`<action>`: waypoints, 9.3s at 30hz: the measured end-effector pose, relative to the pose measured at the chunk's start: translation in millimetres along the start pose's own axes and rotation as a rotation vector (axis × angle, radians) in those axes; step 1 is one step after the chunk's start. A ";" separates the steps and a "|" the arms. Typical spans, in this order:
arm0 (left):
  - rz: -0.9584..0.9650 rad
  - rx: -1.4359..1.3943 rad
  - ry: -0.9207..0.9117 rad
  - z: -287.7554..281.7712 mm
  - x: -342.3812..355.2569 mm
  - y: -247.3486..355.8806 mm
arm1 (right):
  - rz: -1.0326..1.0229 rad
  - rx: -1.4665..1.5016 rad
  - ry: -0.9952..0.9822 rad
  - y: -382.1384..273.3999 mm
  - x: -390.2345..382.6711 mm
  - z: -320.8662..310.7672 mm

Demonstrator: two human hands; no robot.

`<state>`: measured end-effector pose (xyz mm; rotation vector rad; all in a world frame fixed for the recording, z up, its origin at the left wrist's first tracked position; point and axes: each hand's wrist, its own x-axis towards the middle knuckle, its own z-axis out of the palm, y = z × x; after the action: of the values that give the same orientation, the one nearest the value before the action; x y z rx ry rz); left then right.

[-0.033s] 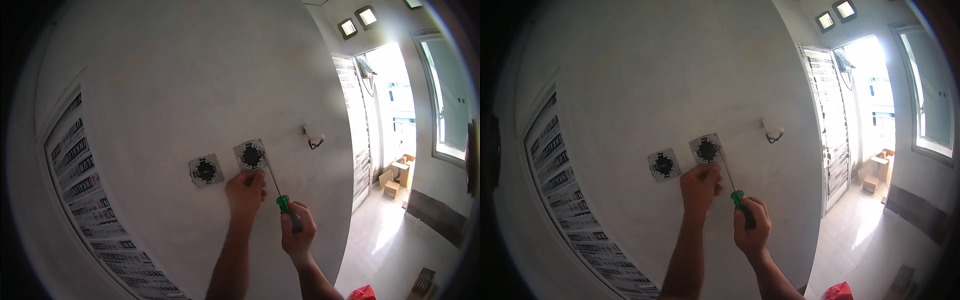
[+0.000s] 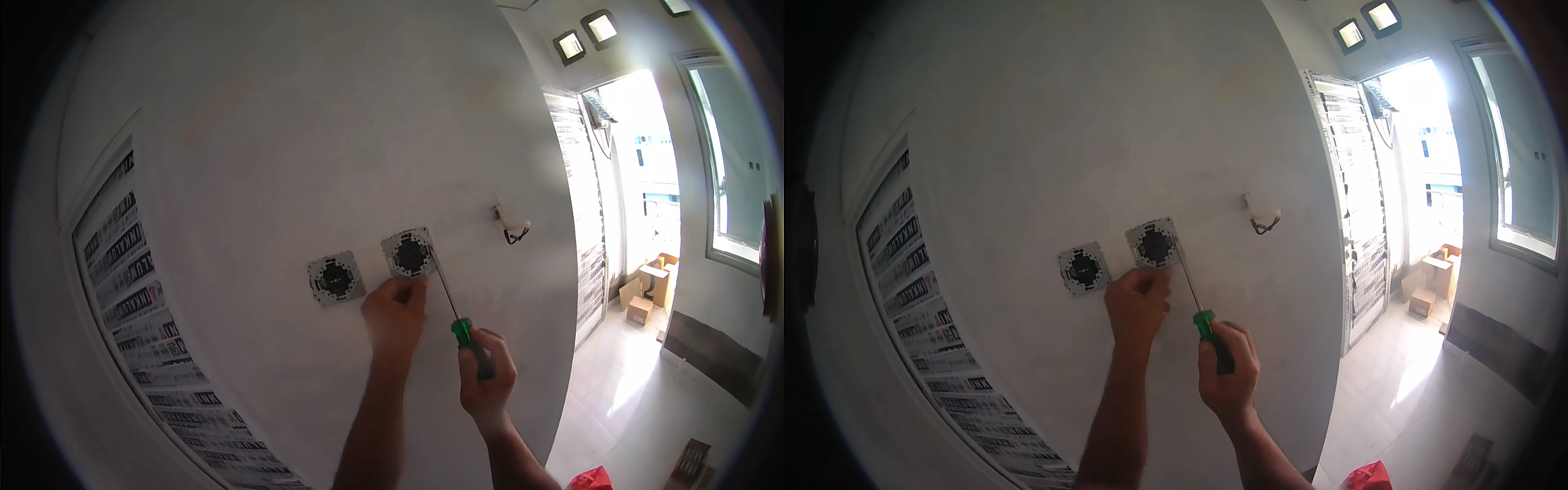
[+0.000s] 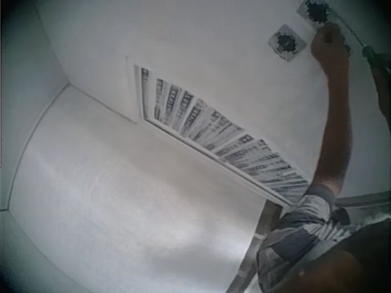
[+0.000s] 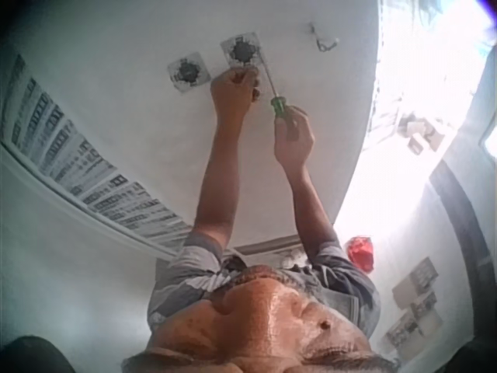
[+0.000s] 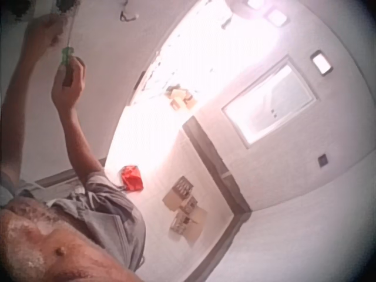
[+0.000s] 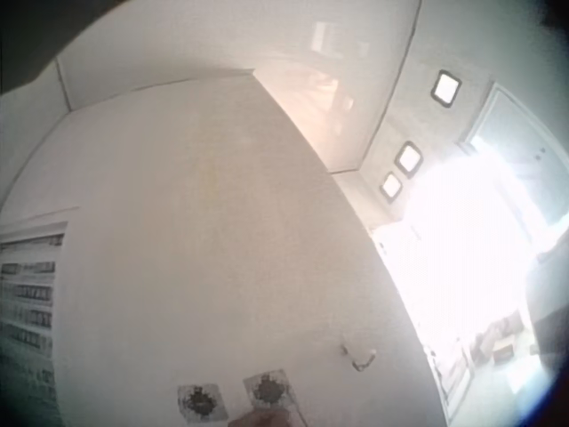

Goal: The person installs two electrical outlet boxes into a wall using a screwdriver. They secure each box with screws, then retrieve additional tools and materials from the floor before continuing to tighten the screws on both boxes.

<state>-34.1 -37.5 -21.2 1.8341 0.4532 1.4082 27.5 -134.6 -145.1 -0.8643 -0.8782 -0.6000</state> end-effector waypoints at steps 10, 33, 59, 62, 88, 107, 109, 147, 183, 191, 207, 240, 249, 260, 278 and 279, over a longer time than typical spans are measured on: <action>0.554 0.373 0.229 -1.6 20.4 -29.6 | 0.149 0.129 -0.023 2.7 8.5 -1.6; 0.518 0.324 0.373 1.3 14.1 -28.7 | 0.218 0.084 -0.124 -17.7 6.2 -36.3; 0.591 0.326 0.243 -37.2 3.0 -69.3 | 0.950 -0.246 -0.462 -1.2 -204.8 -201.7; 0.583 0.133 0.023 -3.7 -67.6 -119.5 | 1.252 -0.397 -0.247 -32.0 -317.5 -290.0; -1.035 0.564 -1.110 44.5 -812.8 -691.7 | 1.766 -1.164 -0.634 167.8 -811.4 -624.1; -1.015 0.175 -0.872 244.7 -959.7 -911.0 | 1.224 -1.306 -0.361 582.3 -915.1 -682.8; -1.101 0.129 -0.815 238.9 -972.2 -912.4 | 1.222 -1.325 -0.386 597.7 -918.5 -677.3; -1.421 -0.029 -0.558 251.4 -991.0 -908.7 | 1.108 -1.559 -0.711 496.7 -822.5 -827.2; -0.637 0.372 -1.036 129.4 -936.6 -956.8 | 1.296 -1.201 -1.111 255.7 -777.9 -837.5; -0.420 0.770 -0.893 66.9 -929.2 -976.5 | 1.376 -1.169 -1.184 255.1 -790.5 -845.4; -0.259 0.622 -1.289 192.4 -877.2 -974.2 | 1.500 -1.076 -1.301 263.9 -802.1 -810.4; -0.332 0.520 -1.407 155.3 -917.0 -967.3 | 1.034 -0.841 -1.435 436.6 -917.9 -728.7; -0.718 0.173 -1.040 108.4 -933.9 -910.1 | 0.671 -0.958 -0.996 579.3 -953.7 -608.9; -1.601 -0.433 -0.593 81.3 -956.3 -929.6 | 0.831 -1.208 -1.000 597.2 -961.9 -591.5; -0.402 0.758 -0.727 92.0 -922.4 -1030.6 | 1.316 -0.610 -0.595 410.2 -988.5 -584.0; -0.405 0.774 -0.750 93.2 -921.8 -1033.0 | 1.314 -0.646 -0.597 409.5 -985.6 -590.7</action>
<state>-76.5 -30.2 -1408.1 2.4939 0.9738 0.1927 65.9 -312.4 -1351.3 -1.9961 -0.4313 0.6132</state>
